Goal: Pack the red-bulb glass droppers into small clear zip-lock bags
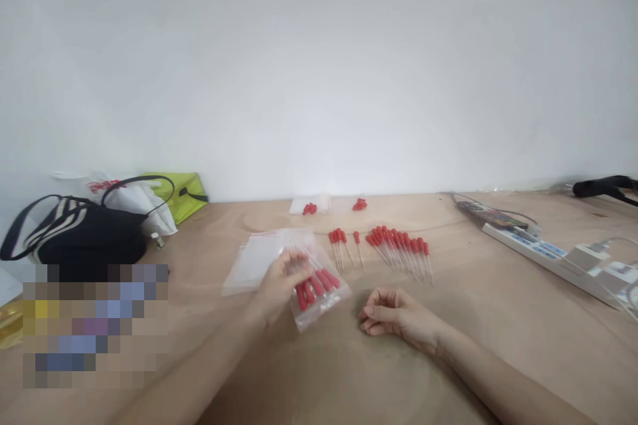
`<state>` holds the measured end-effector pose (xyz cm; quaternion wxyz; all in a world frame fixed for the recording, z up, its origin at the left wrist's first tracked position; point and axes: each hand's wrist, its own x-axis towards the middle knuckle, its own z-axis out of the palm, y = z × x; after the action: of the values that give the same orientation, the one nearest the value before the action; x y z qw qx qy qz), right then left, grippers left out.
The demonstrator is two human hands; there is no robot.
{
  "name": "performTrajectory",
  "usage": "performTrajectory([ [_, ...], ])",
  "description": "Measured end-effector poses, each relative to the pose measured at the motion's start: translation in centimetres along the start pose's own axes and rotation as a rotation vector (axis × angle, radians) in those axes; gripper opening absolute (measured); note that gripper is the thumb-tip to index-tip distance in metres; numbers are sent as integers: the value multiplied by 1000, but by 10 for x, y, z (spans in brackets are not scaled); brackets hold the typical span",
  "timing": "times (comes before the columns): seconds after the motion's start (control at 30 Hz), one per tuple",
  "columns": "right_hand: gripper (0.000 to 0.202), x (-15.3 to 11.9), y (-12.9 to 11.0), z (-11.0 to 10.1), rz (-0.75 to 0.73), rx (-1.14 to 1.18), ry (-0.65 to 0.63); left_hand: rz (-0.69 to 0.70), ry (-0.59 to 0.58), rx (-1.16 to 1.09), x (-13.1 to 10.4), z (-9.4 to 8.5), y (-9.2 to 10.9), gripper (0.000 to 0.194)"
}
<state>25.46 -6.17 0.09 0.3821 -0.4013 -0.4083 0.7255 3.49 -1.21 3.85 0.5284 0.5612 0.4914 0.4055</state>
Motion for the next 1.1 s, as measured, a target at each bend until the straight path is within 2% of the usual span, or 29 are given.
performTrajectory([
  [0.1, 25, 2, -3, -5, 5, 40, 20, -18, -21, 140, 42, -23, 20, 30],
  [0.17, 24, 2, -4, -6, 7, 46, 7, -71, -63, 210, 71, -32, 27, 32],
  [0.27, 24, 2, -3, -5, 2, 42, -14, -141, -115, 347, 104, -32, 26, 32],
  [0.4, 27, 3, -1, -7, 0, 46, -30, -179, -104, 558, 125, -22, 20, 27],
  [0.5, 27, 4, -1, -8, 1, 41, -39, -138, -26, 712, 127, -21, 20, 28],
  [0.57, 27, 3, -2, -7, -1, 35, -42, -89, 53, 806, 124, -29, 20, 27],
  [0.7, 28, 1, -1, -6, -8, 11, -43, -57, 258, 969, 107, -71, 15, 24],
  [0.8, 26, 5, 6, -6, -96, -71, 45, -97, 390, 1035, 87, -108, 6, 30],
  [0.87, 22, 13, 10, -7, -223, -231, 179, -129, 411, 1038, 75, -127, -2, 37],
  [0.97, 11, 32, 6, -10, -411, -631, 409, -156, 406, 1009, 66, -143, -14, 47],
  [1.1, 12, 62, -16, -10, -491, -1172, 576, -169, 410, 931, 70, -152, -24, 46],
])
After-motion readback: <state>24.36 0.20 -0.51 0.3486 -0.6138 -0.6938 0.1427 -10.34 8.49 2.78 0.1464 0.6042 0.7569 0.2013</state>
